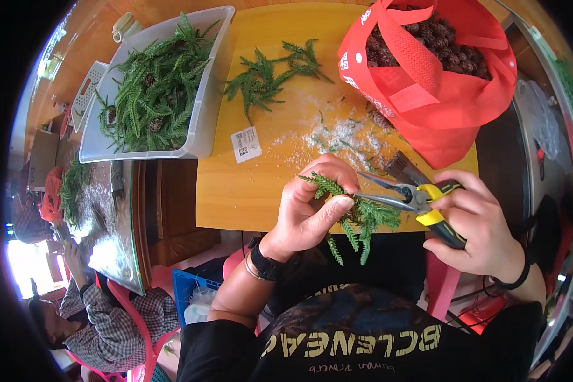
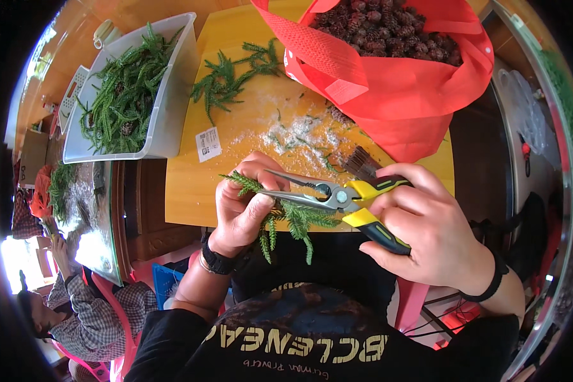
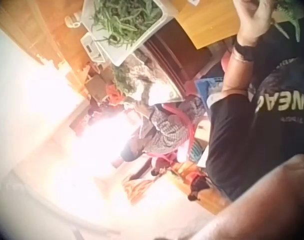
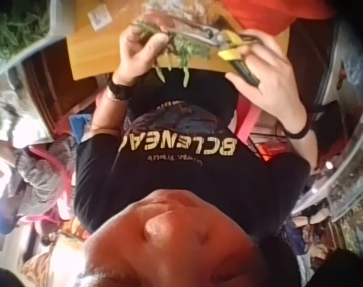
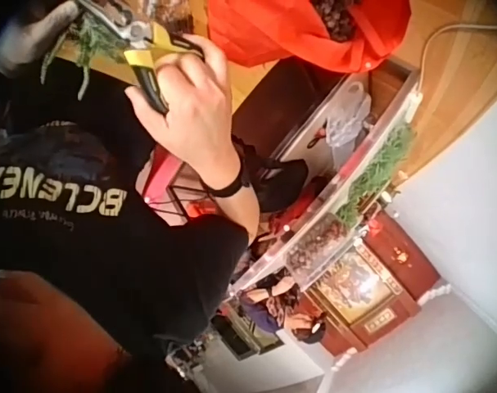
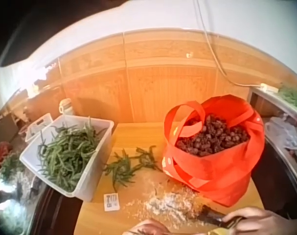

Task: Trim individual plant stems or sprigs using wire cutters or pliers at a workstation.

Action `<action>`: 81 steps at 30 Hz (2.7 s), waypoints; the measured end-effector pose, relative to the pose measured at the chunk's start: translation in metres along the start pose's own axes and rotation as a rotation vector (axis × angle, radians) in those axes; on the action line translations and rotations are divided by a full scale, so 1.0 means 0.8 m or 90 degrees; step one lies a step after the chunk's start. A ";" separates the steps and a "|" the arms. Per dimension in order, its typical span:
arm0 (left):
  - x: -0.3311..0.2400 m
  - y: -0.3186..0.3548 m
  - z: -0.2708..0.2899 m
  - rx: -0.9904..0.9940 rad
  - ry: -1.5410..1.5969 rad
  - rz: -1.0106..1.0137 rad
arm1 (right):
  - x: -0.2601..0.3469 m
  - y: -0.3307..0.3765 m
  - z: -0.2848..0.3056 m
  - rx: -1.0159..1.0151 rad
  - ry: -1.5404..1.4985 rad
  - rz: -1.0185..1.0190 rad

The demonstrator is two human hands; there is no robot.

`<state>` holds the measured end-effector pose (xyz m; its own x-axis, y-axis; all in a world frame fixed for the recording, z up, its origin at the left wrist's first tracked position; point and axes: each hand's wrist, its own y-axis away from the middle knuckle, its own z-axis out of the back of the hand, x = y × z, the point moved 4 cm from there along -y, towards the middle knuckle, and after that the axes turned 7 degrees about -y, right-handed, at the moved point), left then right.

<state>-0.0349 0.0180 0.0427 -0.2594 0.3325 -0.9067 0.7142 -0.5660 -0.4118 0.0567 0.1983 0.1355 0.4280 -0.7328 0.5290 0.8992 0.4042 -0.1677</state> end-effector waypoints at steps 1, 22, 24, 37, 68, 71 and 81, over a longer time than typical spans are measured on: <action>0.000 0.000 0.001 -0.001 -0.020 0.003 | 0.000 -0.001 -0.002 0.001 0.000 0.002; -0.002 -0.001 0.003 -0.029 -0.099 -0.001 | -0.008 0.005 -0.018 0.009 0.109 0.014; -0.002 -0.001 0.003 -0.029 -0.102 -0.012 | -0.006 0.005 -0.017 -0.016 0.134 0.037; -0.003 -0.001 0.003 -0.027 -0.122 -0.029 | -0.003 0.011 -0.019 -0.039 0.199 0.057; -0.012 -0.008 0.004 0.034 -0.181 -0.191 | -0.025 0.016 0.003 -0.022 0.174 0.106; -0.013 -0.008 0.003 0.034 -0.193 -0.192 | -0.026 0.016 0.002 -0.033 0.178 0.127; -0.006 -0.004 0.003 0.030 -0.154 -0.155 | -0.023 0.015 0.003 -0.022 0.195 0.120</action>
<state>-0.0370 0.0165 0.0480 -0.5698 0.2768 -0.7738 0.5823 -0.5285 -0.6178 0.0594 0.2177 0.1258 0.5890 -0.7794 0.2134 0.8023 0.5325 -0.2696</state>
